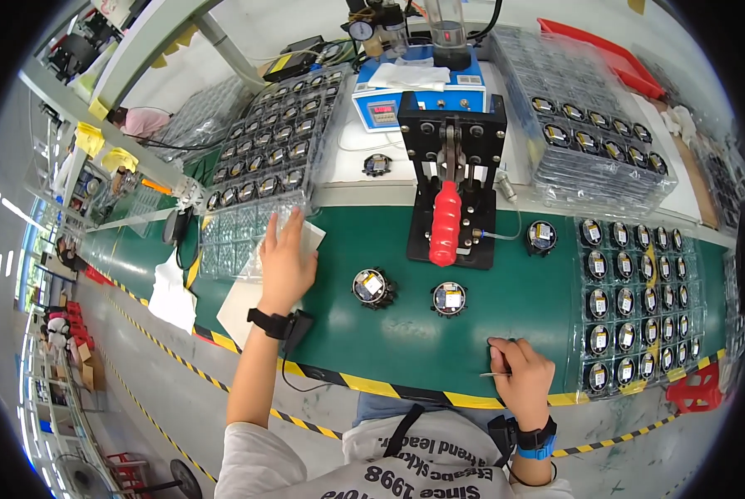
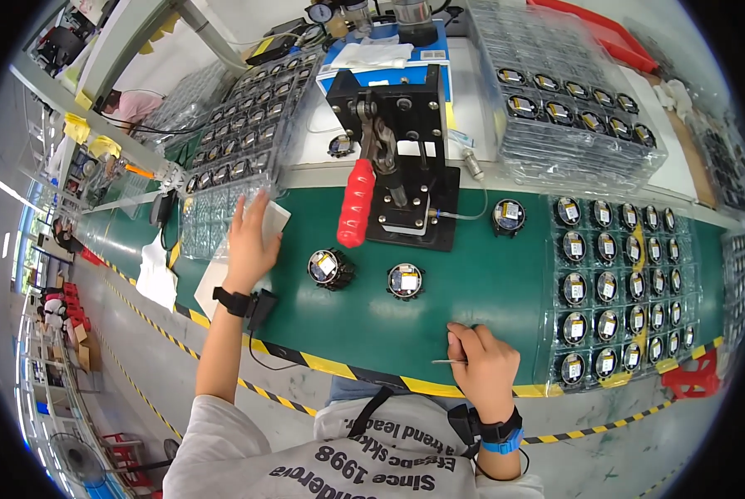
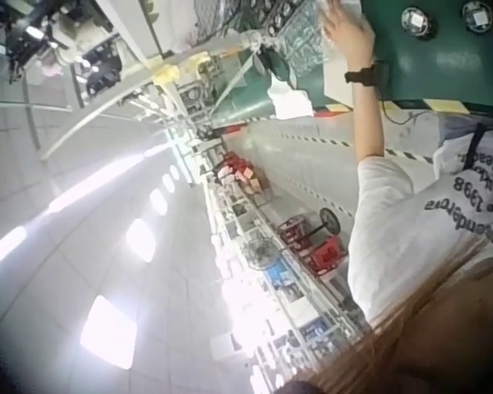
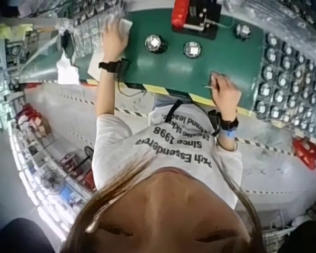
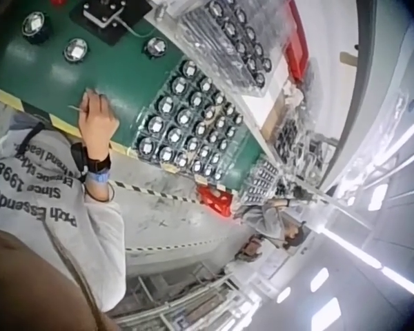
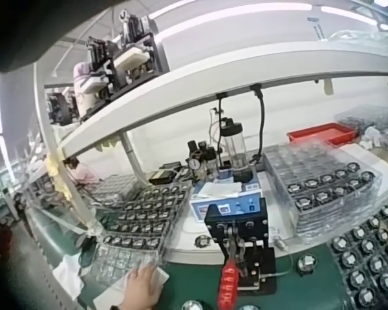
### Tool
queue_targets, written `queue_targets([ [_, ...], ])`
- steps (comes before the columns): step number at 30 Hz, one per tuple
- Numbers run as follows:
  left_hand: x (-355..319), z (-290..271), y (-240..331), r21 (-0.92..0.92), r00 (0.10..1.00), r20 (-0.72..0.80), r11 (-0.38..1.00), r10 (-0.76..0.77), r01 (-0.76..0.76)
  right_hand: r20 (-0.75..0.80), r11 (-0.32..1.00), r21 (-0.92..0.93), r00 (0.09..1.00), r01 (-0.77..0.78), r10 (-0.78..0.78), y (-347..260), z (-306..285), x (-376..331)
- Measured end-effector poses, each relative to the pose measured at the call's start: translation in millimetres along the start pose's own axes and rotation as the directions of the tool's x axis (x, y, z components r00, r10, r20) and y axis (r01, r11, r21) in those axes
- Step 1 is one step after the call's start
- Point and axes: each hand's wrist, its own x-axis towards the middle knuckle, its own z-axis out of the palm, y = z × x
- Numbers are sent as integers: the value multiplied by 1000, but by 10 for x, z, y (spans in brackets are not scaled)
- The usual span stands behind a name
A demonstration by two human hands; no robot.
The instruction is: The person picks up a watch component, places it into a press, and pulls the lever. They then use tweezers to manipulate internal parts and wires before returning the component to a tray and repeating the process.
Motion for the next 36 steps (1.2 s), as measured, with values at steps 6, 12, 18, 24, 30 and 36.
queue_targets([
  [6,376,-95,-287,-43,996,50,997,69,-67,33,999,14,999,-40,39,-45,-18,17],
  [12,431,-436,194,-186,961,-167,950,221,-251,158,942,256,971,-217,181,-147,-139,202],
  [18,7,-609,828,-537,854,412,842,318,-54,247,879,416,959,-235,140,-343,-322,856],
  [24,257,-245,648,-602,857,391,798,337,-39,286,765,609,958,-208,33,-330,-114,1367],
  [30,622,-38,527,-780,895,288,626,339,14,92,662,749,994,-33,-55,-116,161,1328],
  [36,563,103,497,-787,940,299,599,167,144,162,587,786,981,-193,107,-176,154,1232],
])
